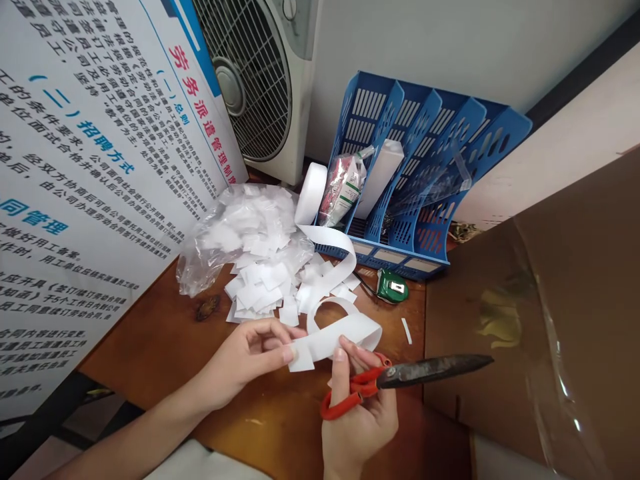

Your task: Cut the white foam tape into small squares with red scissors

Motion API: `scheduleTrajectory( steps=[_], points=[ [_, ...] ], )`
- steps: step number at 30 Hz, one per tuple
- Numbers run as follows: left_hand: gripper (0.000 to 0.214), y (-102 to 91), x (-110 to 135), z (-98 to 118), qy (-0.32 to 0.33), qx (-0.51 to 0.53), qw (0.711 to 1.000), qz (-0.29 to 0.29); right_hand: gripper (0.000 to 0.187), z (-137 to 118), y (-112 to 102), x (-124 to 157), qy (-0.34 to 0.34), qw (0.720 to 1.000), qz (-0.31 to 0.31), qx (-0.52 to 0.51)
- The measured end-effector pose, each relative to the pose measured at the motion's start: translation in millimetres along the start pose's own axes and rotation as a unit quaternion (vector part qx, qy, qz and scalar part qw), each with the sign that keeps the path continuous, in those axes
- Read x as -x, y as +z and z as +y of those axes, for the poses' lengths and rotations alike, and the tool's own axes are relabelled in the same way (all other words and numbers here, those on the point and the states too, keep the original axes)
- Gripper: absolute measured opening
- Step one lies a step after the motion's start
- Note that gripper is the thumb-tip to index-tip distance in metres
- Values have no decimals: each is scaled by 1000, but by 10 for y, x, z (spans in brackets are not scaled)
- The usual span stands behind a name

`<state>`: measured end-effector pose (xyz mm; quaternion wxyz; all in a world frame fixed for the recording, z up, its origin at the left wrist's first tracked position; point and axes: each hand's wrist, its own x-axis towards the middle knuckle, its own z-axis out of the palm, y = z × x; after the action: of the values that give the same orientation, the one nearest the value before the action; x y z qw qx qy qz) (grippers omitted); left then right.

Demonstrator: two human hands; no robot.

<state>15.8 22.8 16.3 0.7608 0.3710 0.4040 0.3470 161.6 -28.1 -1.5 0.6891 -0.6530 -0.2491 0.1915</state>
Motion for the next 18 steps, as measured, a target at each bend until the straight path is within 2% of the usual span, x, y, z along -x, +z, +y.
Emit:
scheduleTrajectory(
  steps=[4, 9, 11, 14, 18],
  points=[
    [22, 49, -19, -62, -2, 1, 1000, 16, 25, -2, -20, 19, -12, 1000, 14, -11],
    [22, 120, -8, -40, 10, -3, 999, 49, 28, 98, -62, 136, -20, 998, -53, -9],
    [31, 133, -10, -33, 12, 8, 998, 58, 28, 104, -42, 190, -20, 998, -65, 2],
    [42, 148, -21, -51, -5, 36, 998, 51, 25, 51, 14, 240, -4, 999, -52, 12],
    [35, 186, -31, -83, -33, 40, 998, 26, 26, -35, 69, 249, 24, 999, -41, 5]
  ],
)
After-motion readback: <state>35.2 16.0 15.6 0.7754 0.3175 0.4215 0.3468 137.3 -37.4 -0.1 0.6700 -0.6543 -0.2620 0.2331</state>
